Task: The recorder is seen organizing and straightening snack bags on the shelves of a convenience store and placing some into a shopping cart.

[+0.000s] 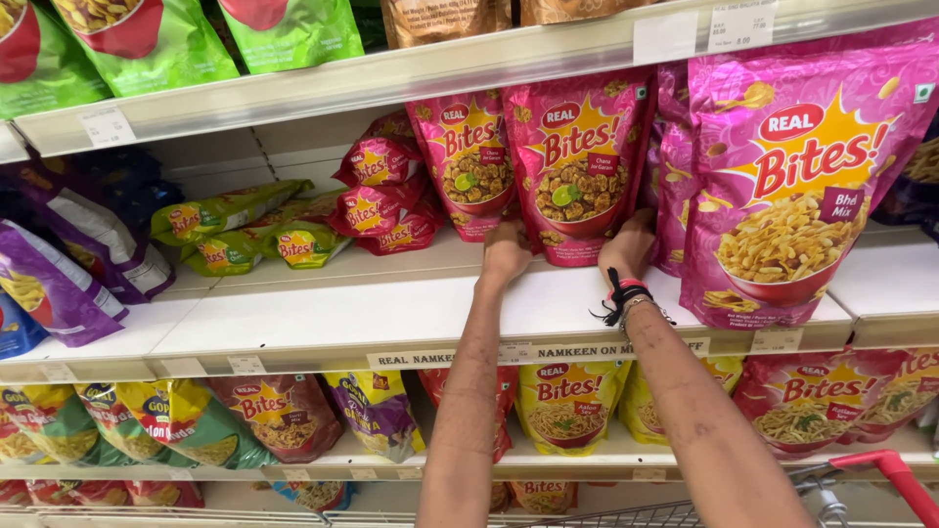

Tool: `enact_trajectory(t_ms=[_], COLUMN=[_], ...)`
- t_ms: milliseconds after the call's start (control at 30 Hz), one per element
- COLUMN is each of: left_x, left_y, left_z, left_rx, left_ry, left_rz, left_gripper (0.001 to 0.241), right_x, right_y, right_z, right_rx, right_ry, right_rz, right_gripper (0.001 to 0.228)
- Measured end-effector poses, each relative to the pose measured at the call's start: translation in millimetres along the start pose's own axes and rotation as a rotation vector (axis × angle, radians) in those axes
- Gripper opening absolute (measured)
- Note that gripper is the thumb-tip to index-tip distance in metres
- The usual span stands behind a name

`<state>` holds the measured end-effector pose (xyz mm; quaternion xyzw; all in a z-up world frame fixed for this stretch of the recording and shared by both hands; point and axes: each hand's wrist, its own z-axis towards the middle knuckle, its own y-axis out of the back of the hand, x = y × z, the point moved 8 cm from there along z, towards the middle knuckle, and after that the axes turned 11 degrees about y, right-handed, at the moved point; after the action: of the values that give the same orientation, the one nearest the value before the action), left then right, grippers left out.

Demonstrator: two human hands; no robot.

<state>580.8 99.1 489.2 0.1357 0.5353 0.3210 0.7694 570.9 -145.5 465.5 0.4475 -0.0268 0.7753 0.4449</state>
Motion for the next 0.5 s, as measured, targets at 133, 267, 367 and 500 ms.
enact_trajectory(t_ms=[133,267,367,500], left_x=[-6.0,-13.0,-15.7,-21.6], left_y=[-3.3,-3.3,-1.4,3.2], left_z=[0.1,-1.9,-4.9,-17.0], left_rx=[-0.07,-0.059,-0.051,-0.142], left_ry=[-0.075,-0.113,-0.109,-0.213], left_rz=[0.018,0.06,0.054,0.005], left_gripper=[0.026,0.021,0.022,0.031], right_x=[9.5,25.4,18.8,45.2], right_y=[1.4,0.5,-12.5,27.2], right_z=[-13.6,-28.7,-37.4,-58.1], right_rx=[0.134,0.254,0.292,0.344], right_ry=[-0.041,0.128,0.253,0.262], right_rz=[0.146,-0.028,-0.053,0.007], right_gripper=[0.064,0.101,0.102,0.101])
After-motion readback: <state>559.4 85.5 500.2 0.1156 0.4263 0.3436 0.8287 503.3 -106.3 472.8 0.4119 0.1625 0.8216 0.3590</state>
